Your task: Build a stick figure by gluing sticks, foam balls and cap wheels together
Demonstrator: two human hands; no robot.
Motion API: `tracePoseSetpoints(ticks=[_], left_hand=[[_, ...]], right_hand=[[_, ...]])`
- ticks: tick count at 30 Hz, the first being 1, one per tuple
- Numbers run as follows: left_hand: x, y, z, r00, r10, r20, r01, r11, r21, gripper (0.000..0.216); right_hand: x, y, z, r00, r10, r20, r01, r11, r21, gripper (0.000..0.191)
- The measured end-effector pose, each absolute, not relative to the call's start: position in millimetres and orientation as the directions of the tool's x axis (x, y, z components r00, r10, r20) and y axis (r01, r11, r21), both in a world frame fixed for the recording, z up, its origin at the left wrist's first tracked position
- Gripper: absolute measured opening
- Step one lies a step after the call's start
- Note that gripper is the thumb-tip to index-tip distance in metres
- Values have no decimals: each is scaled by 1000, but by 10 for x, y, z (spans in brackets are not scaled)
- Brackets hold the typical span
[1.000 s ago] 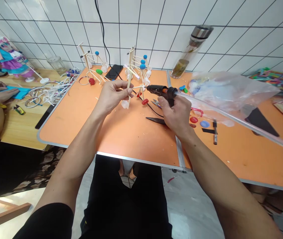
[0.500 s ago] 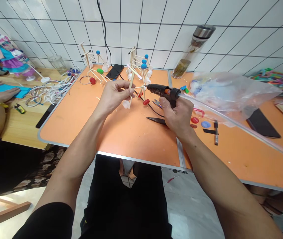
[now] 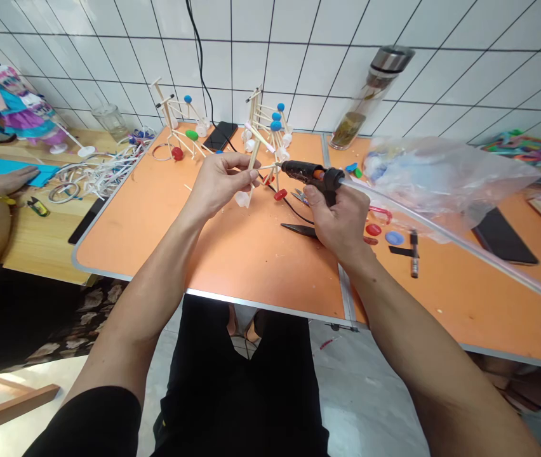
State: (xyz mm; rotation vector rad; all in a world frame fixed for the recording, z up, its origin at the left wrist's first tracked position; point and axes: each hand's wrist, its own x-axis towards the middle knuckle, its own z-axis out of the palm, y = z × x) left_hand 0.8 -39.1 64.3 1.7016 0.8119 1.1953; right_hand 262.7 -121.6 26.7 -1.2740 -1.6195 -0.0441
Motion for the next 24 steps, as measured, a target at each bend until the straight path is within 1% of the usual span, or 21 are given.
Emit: tracePoseSetpoints(ticks=[13,24], left_hand=[[35,-414,663,331,873,359,20,-387,922,38],[35,-435,688,275,900,338,17,-356,934,36]], right_hand=[[2607,-1236,273,106,702,704,727,428,-536,56],[2602,-1257,274,93,703,705,700,457,-548,48]])
